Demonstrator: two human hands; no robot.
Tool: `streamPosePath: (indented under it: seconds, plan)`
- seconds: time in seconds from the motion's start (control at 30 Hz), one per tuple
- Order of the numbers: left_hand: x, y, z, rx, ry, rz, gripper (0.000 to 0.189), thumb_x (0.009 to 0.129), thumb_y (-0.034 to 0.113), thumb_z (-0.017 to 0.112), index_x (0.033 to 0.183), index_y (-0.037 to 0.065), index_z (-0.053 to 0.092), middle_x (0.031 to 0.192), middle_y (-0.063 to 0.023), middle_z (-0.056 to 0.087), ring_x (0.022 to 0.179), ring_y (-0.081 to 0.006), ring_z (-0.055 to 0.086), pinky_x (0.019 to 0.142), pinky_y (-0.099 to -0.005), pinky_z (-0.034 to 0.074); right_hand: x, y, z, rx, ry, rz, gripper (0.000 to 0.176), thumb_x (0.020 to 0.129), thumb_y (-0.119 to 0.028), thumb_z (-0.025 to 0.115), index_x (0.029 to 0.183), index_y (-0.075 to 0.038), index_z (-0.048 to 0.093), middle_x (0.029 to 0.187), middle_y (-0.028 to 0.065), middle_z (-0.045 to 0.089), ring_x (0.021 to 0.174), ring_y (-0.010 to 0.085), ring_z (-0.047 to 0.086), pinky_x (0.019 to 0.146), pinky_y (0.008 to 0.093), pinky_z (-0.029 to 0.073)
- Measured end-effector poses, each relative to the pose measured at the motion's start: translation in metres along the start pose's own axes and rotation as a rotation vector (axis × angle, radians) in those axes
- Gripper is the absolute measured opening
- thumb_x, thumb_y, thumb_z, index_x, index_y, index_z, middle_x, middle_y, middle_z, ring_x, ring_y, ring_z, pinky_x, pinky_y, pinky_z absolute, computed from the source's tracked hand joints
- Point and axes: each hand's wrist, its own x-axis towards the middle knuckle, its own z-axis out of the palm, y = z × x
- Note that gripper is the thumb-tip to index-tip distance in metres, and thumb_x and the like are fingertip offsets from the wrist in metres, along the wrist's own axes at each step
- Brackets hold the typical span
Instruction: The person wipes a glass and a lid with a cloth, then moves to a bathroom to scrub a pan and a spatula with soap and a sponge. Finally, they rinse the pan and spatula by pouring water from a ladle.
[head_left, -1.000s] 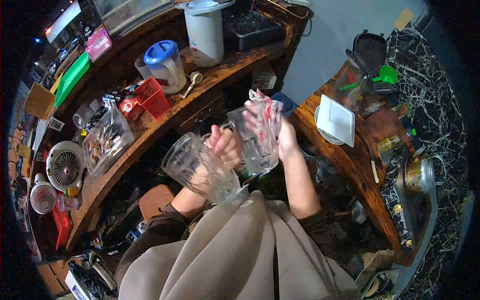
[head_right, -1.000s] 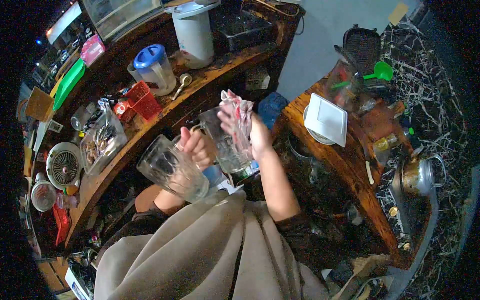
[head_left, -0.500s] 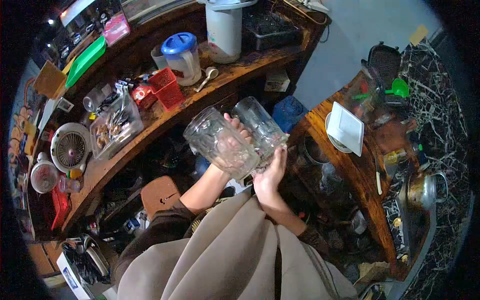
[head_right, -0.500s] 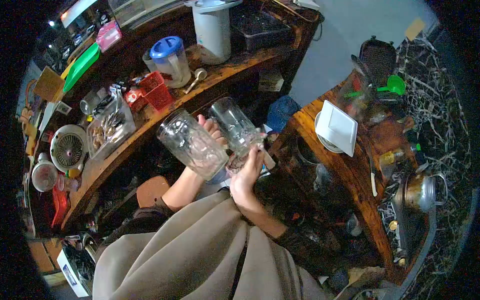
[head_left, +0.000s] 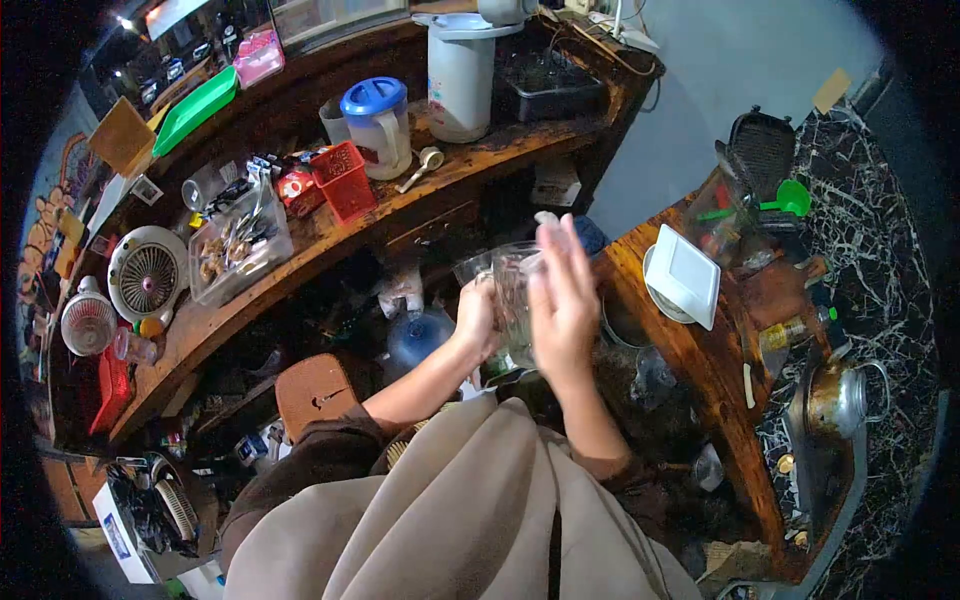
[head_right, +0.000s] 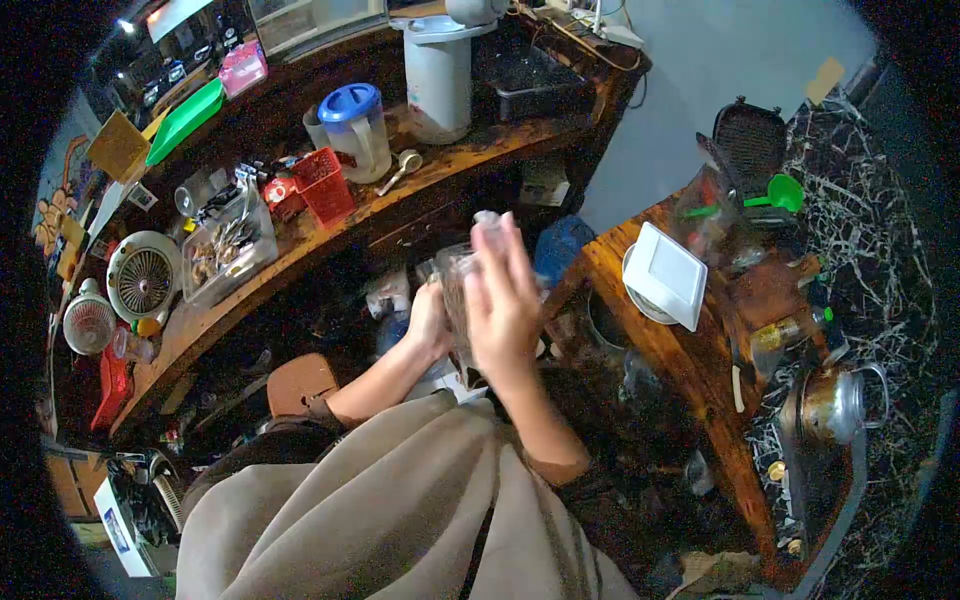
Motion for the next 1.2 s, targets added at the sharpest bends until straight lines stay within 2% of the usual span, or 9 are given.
streamPosePath:
  seconds: [0.2, 0.4, 0.57, 0.67, 0.8, 0.9, 0.93, 1.13, 1.2]
  plan:
    - [-0.013, -0.018, 0.014, 0.081, 0.202, 0.294, 0.027, 0.083, 0.023, 0.044, 0.071, 0.001, 0.055, 0.065, -0.0056, 0.055, 0.053, -0.0122, 0.050, 0.048, -0.0228, 0.040, -0.040, 0.035, -0.011, 1.330, 0.081, 0.954, 0.033, 0.085, -0.029, 0.038, 0.099, -0.003, 0.050, 0.092, 0.0069, 0.055, 0.075, 0.0141, 0.055, 0.069, 0.0278, 0.045]
    - [-0.023, -0.036, 0.013, 0.136, 0.174, 0.513, 0.033, 0.081, 0.029, 0.049, 0.059, 0.005, 0.049, 0.057, 0.0013, 0.050, 0.050, -0.0047, 0.041, 0.045, -0.0193, 0.032, -0.110, 0.077, -0.029, 0.984, -0.078, 1.145, 0.028, 0.080, -0.022, 0.043, 0.100, -0.003, 0.049, 0.080, 0.0078, 0.059, 0.065, 0.0164, 0.058, 0.060, 0.0288, 0.048]
    - [-0.032, -0.030, 0.001, 0.608, -0.501, 0.314, 0.028, 0.080, 0.026, 0.052, 0.061, 0.005, 0.050, 0.060, 0.0020, 0.051, 0.056, -0.0057, 0.045, 0.051, -0.0207, 0.036, -0.093, 0.087, -0.039, 0.877, 0.158, 0.770, 0.034, 0.082, -0.021, 0.044, 0.107, 0.002, 0.045, 0.105, 0.0097, 0.050, 0.096, 0.0159, 0.047, 0.085, 0.0270, 0.034]
    - [-0.047, -0.034, 0.018, 0.568, -0.725, 0.063, 0.033, 0.078, 0.033, 0.053, 0.058, 0.006, 0.049, 0.060, -0.0022, 0.053, 0.055, -0.0086, 0.047, 0.052, -0.0222, 0.039, -0.069, 0.079, -0.024, 0.476, 0.226, 0.098, 0.047, 0.085, -0.031, 0.034, 0.119, 0.002, 0.032, 0.122, 0.0120, 0.034, 0.112, 0.0190, 0.034, 0.094, 0.0315, 0.025]
    - [-0.035, -0.015, 0.012, 0.702, -0.968, 0.012, 0.036, 0.080, 0.033, 0.050, 0.061, 0.002, 0.055, 0.059, -0.0033, 0.056, 0.055, -0.0086, 0.048, 0.049, -0.0227, 0.038, -0.058, 0.099, -0.021, 1.208, -0.113, 0.879, 0.058, 0.080, -0.051, 0.031, 0.106, -0.001, 0.045, 0.099, 0.0074, 0.052, 0.091, 0.0193, 0.050, 0.081, 0.0330, 0.039]
    - [-0.012, -0.012, -0.006, 0.550, -0.770, 0.063, 0.026, 0.080, 0.024, 0.050, 0.069, 0.002, 0.057, 0.063, -0.0017, 0.055, 0.056, -0.0071, 0.046, 0.051, -0.0215, 0.037, -0.066, 0.136, 0.018, 1.530, -0.323, 1.125, 0.054, 0.080, -0.048, 0.034, 0.105, -0.001, 0.046, 0.100, 0.0089, 0.052, 0.090, 0.0214, 0.051, 0.080, 0.0329, 0.039]
    - [-0.001, -0.013, -0.012, 0.514, -0.647, 0.146, 0.025, 0.080, 0.025, 0.050, 0.069, 0.003, 0.056, 0.065, -0.0022, 0.056, 0.056, -0.0070, 0.046, 0.050, -0.0210, 0.037, -0.090, 0.174, 0.055, 0.940, -0.311, 0.616, 0.050, 0.080, -0.042, 0.039, 0.106, 0.000, 0.045, 0.102, 0.0089, 0.051, 0.088, 0.0199, 0.051, 0.078, 0.0327, 0.040]
    - [0.060, 0.031, -0.029, 0.362, -0.145, 0.184, 0.033, 0.080, 0.032, 0.050, 0.058, 0.008, 0.050, 0.057, 0.0028, 0.050, 0.050, -0.0051, 0.044, 0.044, -0.0198, 0.035, -0.047, 0.208, 0.092, 0.910, -0.471, 1.237, 0.026, 0.083, -0.021, 0.044, 0.097, -0.001, 0.051, 0.091, 0.0059, 0.054, 0.081, 0.0129, 0.052, 0.071, 0.0251, 0.043]
    - [0.080, 0.045, -0.049, 0.379, -0.054, 0.259, 0.023, 0.076, 0.026, 0.055, 0.065, 0.006, 0.052, 0.061, 0.0007, 0.052, 0.053, -0.0078, 0.048, 0.046, -0.0218, 0.039, 0.003, 0.237, 0.111, 0.791, -0.665, 0.875, 0.039, 0.073, -0.030, 0.053, 0.096, 0.002, 0.052, 0.087, 0.0083, 0.058, 0.075, 0.0185, 0.056, 0.063, 0.0310, 0.045]
